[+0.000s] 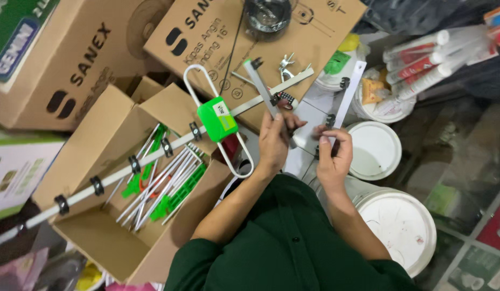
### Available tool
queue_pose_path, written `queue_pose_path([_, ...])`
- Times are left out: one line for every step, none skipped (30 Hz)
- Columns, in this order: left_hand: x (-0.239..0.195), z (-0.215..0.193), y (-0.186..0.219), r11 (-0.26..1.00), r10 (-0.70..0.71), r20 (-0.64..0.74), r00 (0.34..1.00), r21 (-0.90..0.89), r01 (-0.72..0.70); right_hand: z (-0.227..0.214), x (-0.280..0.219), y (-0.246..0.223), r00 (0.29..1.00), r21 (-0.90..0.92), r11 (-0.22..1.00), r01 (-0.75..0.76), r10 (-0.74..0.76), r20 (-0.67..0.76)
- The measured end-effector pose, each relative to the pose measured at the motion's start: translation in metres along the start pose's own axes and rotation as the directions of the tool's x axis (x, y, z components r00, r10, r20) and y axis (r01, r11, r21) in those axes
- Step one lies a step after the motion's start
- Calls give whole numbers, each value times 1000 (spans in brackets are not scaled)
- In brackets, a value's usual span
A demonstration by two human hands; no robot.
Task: The person assembles an indoor/outdoor TV antenna by attaching green plastic components to a long metal pole and organizing the smaller elements.
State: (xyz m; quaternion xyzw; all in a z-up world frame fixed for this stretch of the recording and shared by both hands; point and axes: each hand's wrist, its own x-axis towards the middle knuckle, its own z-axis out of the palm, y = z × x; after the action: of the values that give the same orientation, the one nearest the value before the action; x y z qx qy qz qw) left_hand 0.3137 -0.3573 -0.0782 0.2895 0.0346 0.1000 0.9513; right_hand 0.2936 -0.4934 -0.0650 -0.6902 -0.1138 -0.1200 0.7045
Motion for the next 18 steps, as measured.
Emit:
queue_pose_path([4,-1,-1,1000,-6,5,1000,-21,6,-1,2,0,999,39,998,-41,41,-4])
queue_pose_path([4,-2,-1,999,-12,1,1000,-44,12,-2,2,-2,996,77,993,-89,89,-2])
queue_pose_path([5,-3,-1,998,-19,-3,1000,-67,19,-1,2,-4,995,125,987,-99,101,-3])
queue_pose_path([6,-5,0,998,-23,10,1000,-59,23,1,5,-6,994,180,978,-108,110,-1])
queue_pose_path([6,-6,0,998,-26,24,999,-51,27,2,8,-8,993,235,965,-115,118,2])
queue_pose_path([2,-8,-2,999,-29,22,999,-45,29,4,9,-11,989,323,936,-142,145,14])
queue_pose_path([1,-8,-5,997,-47,4,999,-64,47,6,11,-11,985,409,897,-168,171,28])
queue_pose_path([6,-9,-7,996,-54,-12,998,-76,53,9,14,-10,980,499,846,-190,191,50])
queue_pose_path([7,-10,-8,994,-61,-29,998,-88,58,8,15,-11,966,528,810,-255,237,102])
queue_pose_path([8,-11,-7,995,-72,-16,997,-74,71,6,20,-10,950,559,768,-311,271,156])
queue_pose_path([7,-11,-6,995,-83,-4,997,-60,83,3,23,-8,930,585,723,-366,301,211])
queue_pose_path([8,-10,-6,995,-86,8,996,-50,86,0,28,-5,925,594,710,-379,299,233])
queue_pose_path([9,-7,-7,996,-75,9,997,-49,75,-2,34,-2,920,601,697,-391,297,255])
queue_pose_path([11,-5,-5,997,-66,11,998,-42,67,-2,40,-1,915,614,679,-403,295,274])
queue_pose_path([13,-2,-5,998,-58,13,998,-35,58,-4,46,-2,912,602,685,-410,290,290])
queue_pose_path([15,0,-3,998,-56,18,998,-13,56,-7,50,-5,911,593,692,-412,286,298])
queue_pose_path([17,2,-2,998,-54,22,998,9,54,-9,55,-7,909,585,698,-413,282,306])
queue_pose_path([17,5,-3,998,-63,25,998,25,62,-11,58,-8,904,560,713,-422,287,315])
